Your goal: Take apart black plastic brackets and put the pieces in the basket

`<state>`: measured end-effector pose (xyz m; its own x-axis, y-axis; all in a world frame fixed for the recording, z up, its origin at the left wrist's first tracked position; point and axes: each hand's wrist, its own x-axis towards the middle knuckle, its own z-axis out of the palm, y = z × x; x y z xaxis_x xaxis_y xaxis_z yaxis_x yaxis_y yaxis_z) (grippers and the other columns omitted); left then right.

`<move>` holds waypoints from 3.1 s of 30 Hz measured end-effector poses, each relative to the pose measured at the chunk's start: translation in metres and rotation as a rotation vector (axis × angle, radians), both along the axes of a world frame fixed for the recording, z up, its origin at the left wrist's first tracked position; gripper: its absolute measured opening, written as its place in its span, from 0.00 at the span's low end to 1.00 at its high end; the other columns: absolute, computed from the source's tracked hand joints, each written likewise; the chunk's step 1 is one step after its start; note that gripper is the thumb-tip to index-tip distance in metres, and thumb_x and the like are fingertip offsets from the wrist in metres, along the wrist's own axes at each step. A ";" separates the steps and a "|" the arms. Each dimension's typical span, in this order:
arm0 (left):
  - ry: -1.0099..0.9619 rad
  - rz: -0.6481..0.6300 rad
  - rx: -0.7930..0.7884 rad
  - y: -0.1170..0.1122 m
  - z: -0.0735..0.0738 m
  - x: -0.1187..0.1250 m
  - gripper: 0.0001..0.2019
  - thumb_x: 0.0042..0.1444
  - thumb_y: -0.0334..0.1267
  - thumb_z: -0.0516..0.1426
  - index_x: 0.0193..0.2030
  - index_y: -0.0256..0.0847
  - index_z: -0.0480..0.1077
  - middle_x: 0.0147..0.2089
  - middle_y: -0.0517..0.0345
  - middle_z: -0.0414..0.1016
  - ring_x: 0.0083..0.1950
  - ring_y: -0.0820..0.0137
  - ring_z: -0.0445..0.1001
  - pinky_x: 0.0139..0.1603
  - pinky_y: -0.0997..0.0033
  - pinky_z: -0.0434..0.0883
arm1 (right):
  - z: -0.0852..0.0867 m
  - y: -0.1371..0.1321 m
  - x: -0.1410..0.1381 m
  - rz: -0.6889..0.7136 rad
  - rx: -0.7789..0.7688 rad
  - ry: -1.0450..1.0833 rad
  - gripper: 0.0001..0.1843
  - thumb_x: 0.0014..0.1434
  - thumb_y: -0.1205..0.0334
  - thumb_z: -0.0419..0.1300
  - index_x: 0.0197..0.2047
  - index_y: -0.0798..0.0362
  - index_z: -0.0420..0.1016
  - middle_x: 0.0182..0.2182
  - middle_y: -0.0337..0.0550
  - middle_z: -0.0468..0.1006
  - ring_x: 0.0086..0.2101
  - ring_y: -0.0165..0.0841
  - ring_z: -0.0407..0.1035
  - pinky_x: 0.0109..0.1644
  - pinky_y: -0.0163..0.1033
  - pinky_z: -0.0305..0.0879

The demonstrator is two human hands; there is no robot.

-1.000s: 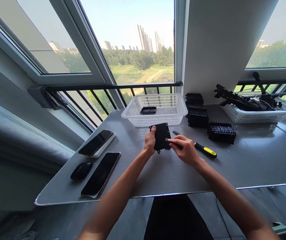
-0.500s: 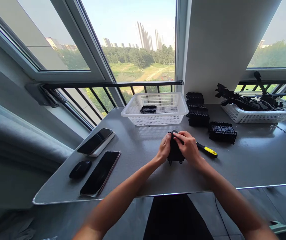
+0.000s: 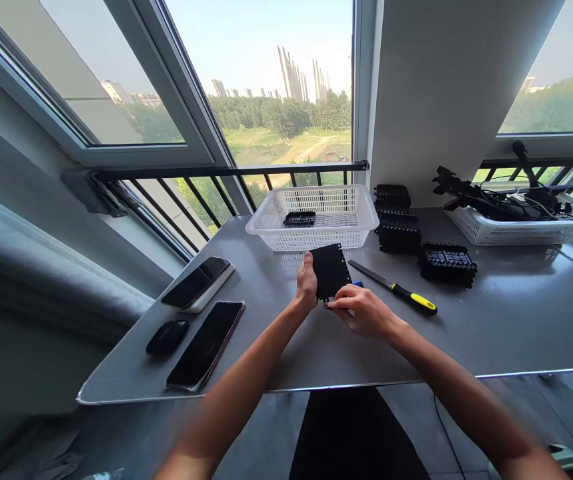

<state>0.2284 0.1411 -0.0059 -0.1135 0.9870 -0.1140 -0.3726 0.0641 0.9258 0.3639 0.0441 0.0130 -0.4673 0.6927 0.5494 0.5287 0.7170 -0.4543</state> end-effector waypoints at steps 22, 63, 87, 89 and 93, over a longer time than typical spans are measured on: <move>0.165 -0.385 0.025 -0.043 -0.006 0.028 0.36 0.51 0.71 0.45 0.42 0.40 0.76 0.40 0.51 0.79 0.51 0.58 0.74 0.52 0.67 0.69 | -0.002 0.018 0.012 -0.352 0.080 0.178 0.14 0.64 0.65 0.55 0.49 0.46 0.79 0.40 0.46 0.76 0.42 0.38 0.70 0.49 0.45 0.68; -0.050 -0.559 0.097 -0.023 0.014 0.003 0.24 0.36 0.35 0.69 0.42 0.41 0.68 0.32 0.61 0.77 0.31 0.70 0.76 0.33 0.71 0.71 | -0.001 0.032 0.041 -0.749 0.066 0.928 0.13 0.59 0.52 0.59 0.39 0.52 0.65 0.37 0.44 0.70 0.37 0.34 0.70 0.48 0.44 0.68; 0.140 -0.384 0.224 -0.032 0.013 0.014 0.24 0.44 0.48 0.66 0.46 0.39 0.72 0.43 0.52 0.79 0.44 0.62 0.77 0.48 0.63 0.72 | 0.004 0.019 0.033 -0.576 0.080 0.346 0.17 0.67 0.56 0.51 0.53 0.48 0.76 0.40 0.46 0.74 0.39 0.37 0.71 0.46 0.43 0.69; 0.123 -0.381 0.218 -0.032 0.012 0.015 0.24 0.44 0.48 0.67 0.46 0.39 0.72 0.44 0.52 0.79 0.44 0.61 0.77 0.48 0.63 0.72 | 0.004 0.019 0.034 -0.566 0.070 0.320 0.18 0.67 0.56 0.50 0.53 0.48 0.76 0.40 0.46 0.74 0.39 0.37 0.71 0.45 0.42 0.69; 0.077 -0.339 0.192 -0.031 0.014 0.015 0.24 0.43 0.48 0.67 0.45 0.38 0.72 0.42 0.52 0.79 0.42 0.62 0.77 0.48 0.63 0.73 | 0.004 0.020 0.033 -0.512 0.043 0.275 0.18 0.67 0.57 0.50 0.53 0.51 0.76 0.40 0.47 0.74 0.39 0.37 0.71 0.44 0.42 0.69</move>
